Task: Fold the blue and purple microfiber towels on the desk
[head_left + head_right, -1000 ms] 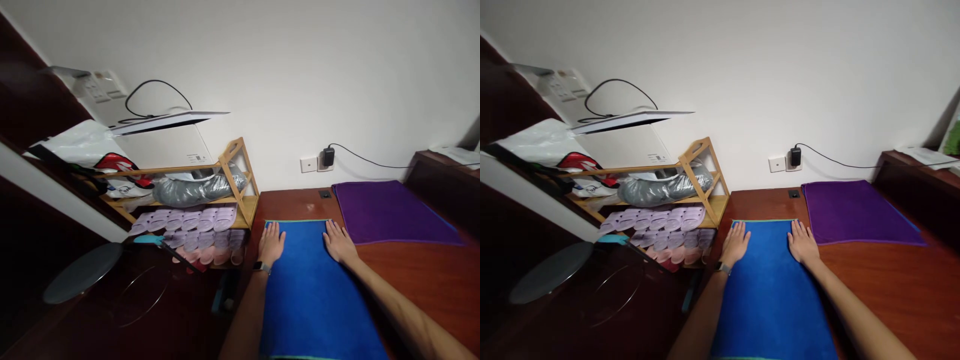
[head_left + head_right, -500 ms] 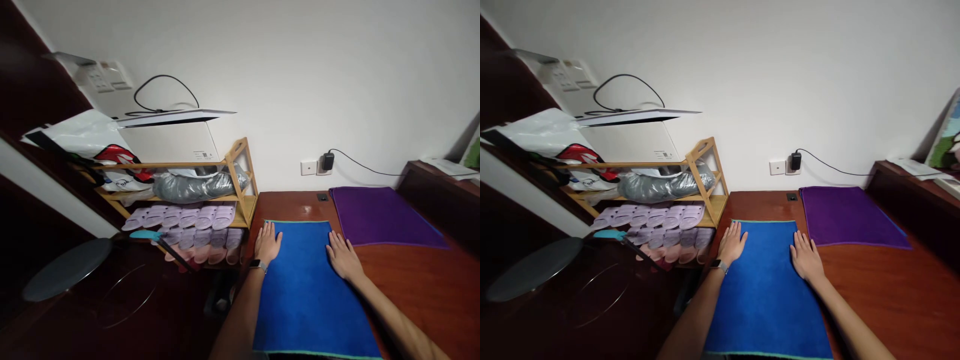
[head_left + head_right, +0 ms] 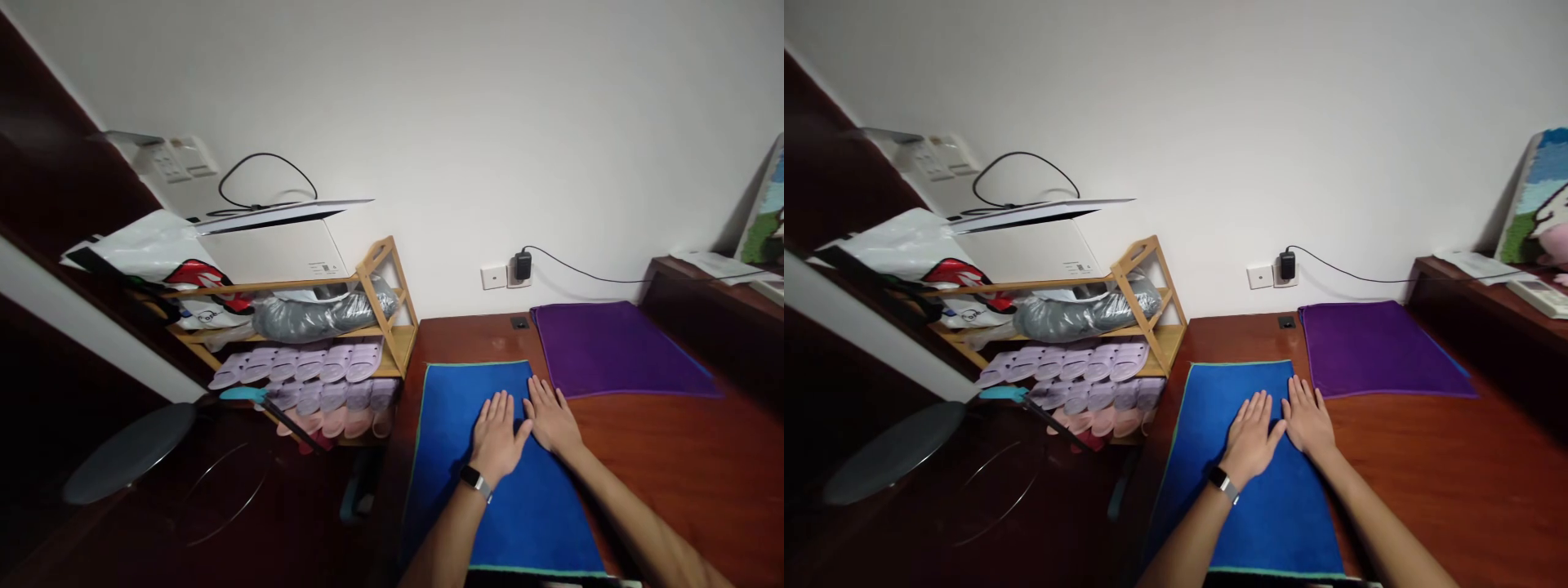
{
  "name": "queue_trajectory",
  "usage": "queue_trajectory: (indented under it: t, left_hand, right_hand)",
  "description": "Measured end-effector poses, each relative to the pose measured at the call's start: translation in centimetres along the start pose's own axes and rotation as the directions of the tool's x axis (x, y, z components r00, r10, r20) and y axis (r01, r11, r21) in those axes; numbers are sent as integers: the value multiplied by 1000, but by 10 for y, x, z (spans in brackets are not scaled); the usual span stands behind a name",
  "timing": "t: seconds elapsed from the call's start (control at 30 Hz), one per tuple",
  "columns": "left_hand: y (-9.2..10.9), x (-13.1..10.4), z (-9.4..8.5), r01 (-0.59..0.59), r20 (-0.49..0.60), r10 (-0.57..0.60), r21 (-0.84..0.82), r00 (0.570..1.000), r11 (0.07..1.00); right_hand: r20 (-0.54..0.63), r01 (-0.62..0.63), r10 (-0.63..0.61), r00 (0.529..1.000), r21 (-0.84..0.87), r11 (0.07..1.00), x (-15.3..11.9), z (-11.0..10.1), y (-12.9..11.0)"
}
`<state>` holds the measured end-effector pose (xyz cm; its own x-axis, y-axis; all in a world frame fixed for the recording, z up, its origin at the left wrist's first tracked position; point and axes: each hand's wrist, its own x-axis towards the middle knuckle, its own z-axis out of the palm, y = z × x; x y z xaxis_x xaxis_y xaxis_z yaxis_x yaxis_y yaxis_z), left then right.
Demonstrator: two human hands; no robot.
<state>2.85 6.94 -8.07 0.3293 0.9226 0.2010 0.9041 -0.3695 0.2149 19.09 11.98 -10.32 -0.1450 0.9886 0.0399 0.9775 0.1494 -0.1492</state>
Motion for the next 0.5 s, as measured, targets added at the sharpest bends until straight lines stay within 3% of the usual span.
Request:
queue_trajectory:
  t: [0.1,0.23,0.33,0.5]
  left_hand:
    - [-43,-27,-16,120,-12,-119,54,993,991]
    - [-100,-69,-36,309,-107,-295,154,949,938]
    - [-112,-82,-38,336,-152,-311,184,938,924]
    - [-107,-78,-30,343,-150,-318,194,936,919]
  right_hand:
    - [13,-30,30,999,-3,1000,0,-3,-2]
    - [40,-46,47,998,-20,999,0,-7,-4]
    - [1,-49,49,999,-36,998,-5,-8,-5]
    - [-41,4,-5,999,-26,1000,-31,-5,-11]
